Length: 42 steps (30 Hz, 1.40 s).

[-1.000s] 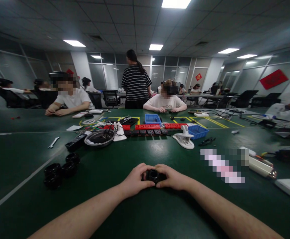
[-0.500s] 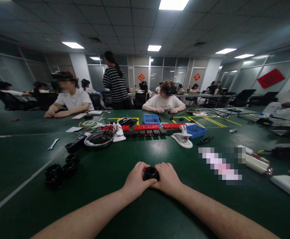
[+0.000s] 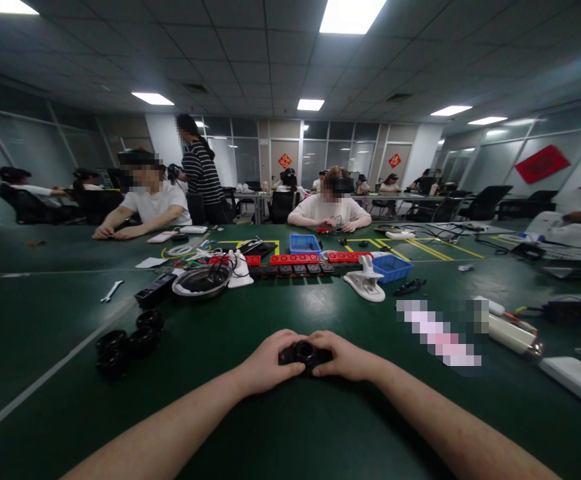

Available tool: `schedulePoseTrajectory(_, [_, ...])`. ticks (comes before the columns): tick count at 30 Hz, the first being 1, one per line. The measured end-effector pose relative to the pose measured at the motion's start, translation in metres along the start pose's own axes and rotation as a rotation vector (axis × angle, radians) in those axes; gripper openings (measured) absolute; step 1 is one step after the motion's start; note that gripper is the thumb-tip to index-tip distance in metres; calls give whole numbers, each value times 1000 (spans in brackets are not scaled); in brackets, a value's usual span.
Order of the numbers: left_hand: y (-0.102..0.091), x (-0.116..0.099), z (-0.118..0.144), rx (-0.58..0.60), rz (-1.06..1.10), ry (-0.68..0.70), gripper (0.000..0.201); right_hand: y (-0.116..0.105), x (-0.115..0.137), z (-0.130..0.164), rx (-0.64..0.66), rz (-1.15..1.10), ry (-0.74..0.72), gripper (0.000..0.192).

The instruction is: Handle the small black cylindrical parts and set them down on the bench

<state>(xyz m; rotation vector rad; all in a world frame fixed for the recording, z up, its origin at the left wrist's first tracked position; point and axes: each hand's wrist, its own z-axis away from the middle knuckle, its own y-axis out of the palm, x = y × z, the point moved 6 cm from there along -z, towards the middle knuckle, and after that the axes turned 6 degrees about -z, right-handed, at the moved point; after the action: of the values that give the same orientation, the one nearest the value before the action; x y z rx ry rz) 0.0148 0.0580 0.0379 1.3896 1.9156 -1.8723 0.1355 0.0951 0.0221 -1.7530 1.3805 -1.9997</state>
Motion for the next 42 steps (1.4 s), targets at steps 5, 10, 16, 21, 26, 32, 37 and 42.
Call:
schedulePoseTrajectory(5, [-2, 2, -2, -18, -37, -54, 36, 2, -3, -3, -44, -11, -23, 32])
schedulePoseTrajectory(10, [4, 10, -1, -112, -41, -202, 31, 6, -9, -4, -200, 148, 150, 36])
schedulePoseTrajectory(16, [5, 18, 2, -242, -97, -299, 28, 10, 1, -3, -370, 436, 235, 40])
schedulePoseTrajectory(21, [-2, 12, -3, -126, -77, -115, 29, 5, 0, -4, -255, 272, 115, 50])
schedulePoseTrajectory(26, [-4, 11, -3, -49, -8, 21, 36, 2, -2, -4, -52, 28, -2, 37])
schedulePoseTrajectory(32, [-1, 13, -2, -56, -51, -11, 36, 2, -5, -7, -91, -44, 10, 28])
schedulePoseTrajectory(37, [3, 14, 1, -129, -50, -94, 34, 2, -12, -6, -159, 34, 92, 30])
schedulePoseTrajectory(42, [8, 16, 4, -211, -57, -203, 34, 6, -14, -8, -222, 165, 158, 39])
